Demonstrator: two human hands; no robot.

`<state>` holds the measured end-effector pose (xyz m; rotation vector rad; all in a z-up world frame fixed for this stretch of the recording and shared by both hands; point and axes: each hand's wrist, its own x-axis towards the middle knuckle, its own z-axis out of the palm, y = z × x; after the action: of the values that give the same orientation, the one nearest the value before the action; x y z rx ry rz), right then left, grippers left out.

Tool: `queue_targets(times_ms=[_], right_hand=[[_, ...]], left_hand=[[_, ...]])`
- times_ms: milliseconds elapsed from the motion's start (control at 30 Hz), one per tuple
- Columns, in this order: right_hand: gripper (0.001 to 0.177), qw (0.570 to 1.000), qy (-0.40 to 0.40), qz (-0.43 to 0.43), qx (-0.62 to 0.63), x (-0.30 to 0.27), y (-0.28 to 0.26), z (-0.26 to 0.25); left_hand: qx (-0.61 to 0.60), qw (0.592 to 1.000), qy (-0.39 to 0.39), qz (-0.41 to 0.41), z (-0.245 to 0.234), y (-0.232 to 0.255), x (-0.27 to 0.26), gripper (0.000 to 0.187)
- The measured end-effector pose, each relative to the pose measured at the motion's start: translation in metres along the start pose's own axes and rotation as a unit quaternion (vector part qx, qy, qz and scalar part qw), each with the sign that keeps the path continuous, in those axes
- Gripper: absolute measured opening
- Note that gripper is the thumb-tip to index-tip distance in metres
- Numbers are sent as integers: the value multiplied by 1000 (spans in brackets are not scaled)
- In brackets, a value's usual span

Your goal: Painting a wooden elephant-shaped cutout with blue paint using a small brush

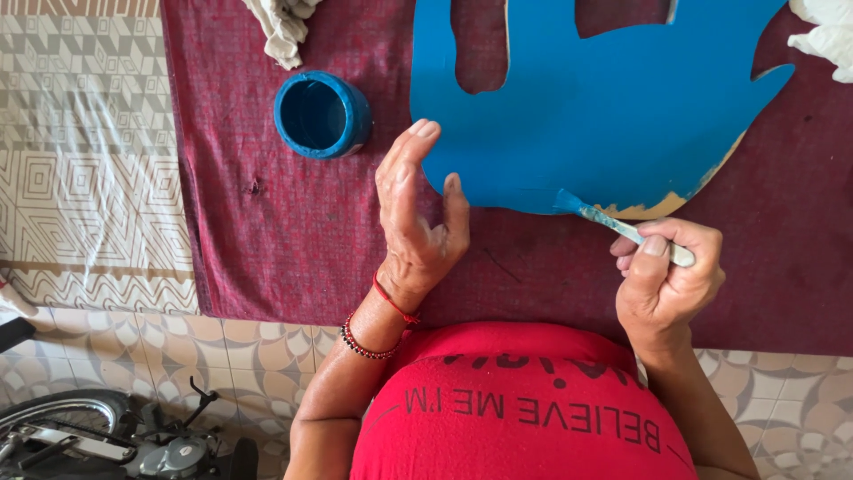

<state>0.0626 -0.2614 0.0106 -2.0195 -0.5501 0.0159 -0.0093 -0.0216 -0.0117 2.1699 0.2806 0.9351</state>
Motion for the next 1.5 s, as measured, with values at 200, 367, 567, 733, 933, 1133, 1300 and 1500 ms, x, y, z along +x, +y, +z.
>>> queue_targets(times_ms=[200, 367, 567, 733, 933, 1133, 1300, 1500], right_hand=[[6, 1000, 16, 22, -10, -1, -3, -6], [3, 999, 32, 35, -21, -1, 0, -12], [7, 997, 65, -6, -52, 7, -7, -12], [9, 997, 17, -71, 9, 24, -19, 16], [17, 986, -32, -155, 47, 36, -23, 50], [20, 994, 3, -111, -15, 25, -6, 32], [18, 993, 66, -68, -74, 10, 21, 1], [18, 979, 104, -108, -136, 12, 29, -33]], left_hand=[[7, 1000, 4, 11, 0, -1, -1, 84], [5, 1000, -8, -9, -1, 1, -1, 79], [4, 1000, -9, -28, -3, 6, 2, 69], [3, 1000, 8, 19, 4, -3, 5, 85], [5, 989, 93, 118, 8, -5, 16, 62], [10, 989, 91, 121, 9, -5, 16, 61], [6, 989, 89, 121, 12, -6, 14, 62], [5, 989, 91, 120, 12, -5, 14, 62]])
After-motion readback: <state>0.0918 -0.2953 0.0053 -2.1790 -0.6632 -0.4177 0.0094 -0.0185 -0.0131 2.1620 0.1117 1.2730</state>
